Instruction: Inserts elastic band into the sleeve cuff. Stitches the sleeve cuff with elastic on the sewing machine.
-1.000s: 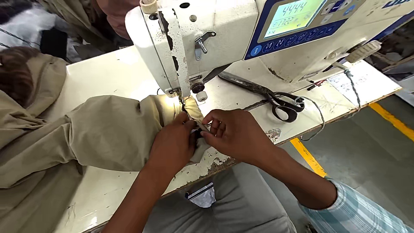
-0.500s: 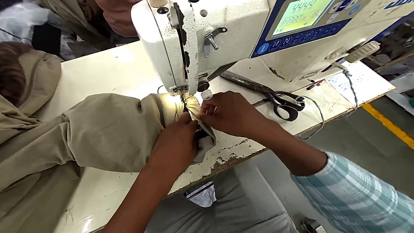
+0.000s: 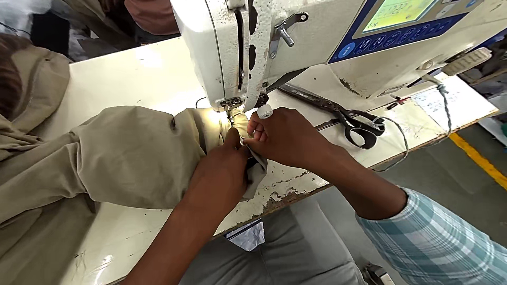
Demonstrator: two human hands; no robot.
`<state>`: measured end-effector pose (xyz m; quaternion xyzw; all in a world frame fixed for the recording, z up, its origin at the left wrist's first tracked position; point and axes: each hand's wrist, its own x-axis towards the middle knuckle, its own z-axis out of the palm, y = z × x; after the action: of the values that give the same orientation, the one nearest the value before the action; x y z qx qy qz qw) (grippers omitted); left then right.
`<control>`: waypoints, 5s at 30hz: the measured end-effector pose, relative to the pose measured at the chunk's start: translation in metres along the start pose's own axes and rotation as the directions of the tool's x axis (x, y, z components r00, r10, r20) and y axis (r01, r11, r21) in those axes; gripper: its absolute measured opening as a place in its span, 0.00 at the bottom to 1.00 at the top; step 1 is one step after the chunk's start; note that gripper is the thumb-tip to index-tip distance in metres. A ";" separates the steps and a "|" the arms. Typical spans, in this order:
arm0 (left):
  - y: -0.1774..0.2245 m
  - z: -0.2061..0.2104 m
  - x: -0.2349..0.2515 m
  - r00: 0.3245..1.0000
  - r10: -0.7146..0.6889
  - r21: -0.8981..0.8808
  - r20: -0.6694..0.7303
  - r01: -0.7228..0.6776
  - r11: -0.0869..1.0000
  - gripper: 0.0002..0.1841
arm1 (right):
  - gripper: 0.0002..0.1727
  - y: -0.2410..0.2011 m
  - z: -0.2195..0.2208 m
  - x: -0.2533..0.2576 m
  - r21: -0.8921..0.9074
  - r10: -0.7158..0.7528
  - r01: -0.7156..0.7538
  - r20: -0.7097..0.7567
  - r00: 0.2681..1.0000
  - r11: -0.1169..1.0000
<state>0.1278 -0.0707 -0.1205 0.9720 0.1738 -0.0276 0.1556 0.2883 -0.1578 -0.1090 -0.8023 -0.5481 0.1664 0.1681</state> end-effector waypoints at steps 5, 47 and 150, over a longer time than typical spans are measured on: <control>0.000 0.000 -0.001 1.000 0.010 0.002 -0.020 -0.010 1.000 0.06 | 0.14 0.004 -0.006 0.009 0.057 0.000 -0.002 0.030 1.000 0.998; -0.004 0.003 -0.004 0.998 -0.007 0.003 -0.063 0.007 1.000 0.12 | 0.09 -0.001 -0.007 -0.001 0.081 0.037 -0.046 0.106 0.994 0.996; -0.021 -0.003 0.008 0.916 0.401 0.284 -0.018 -0.379 0.881 0.11 | 0.08 0.020 0.055 0.026 -0.114 -0.259 0.234 -0.504 0.824 0.965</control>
<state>0.1276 -0.0486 -0.1250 0.9994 -0.0252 0.0173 0.0149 0.2894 -0.1358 -0.1687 -0.7434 -0.5860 -0.0900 0.3095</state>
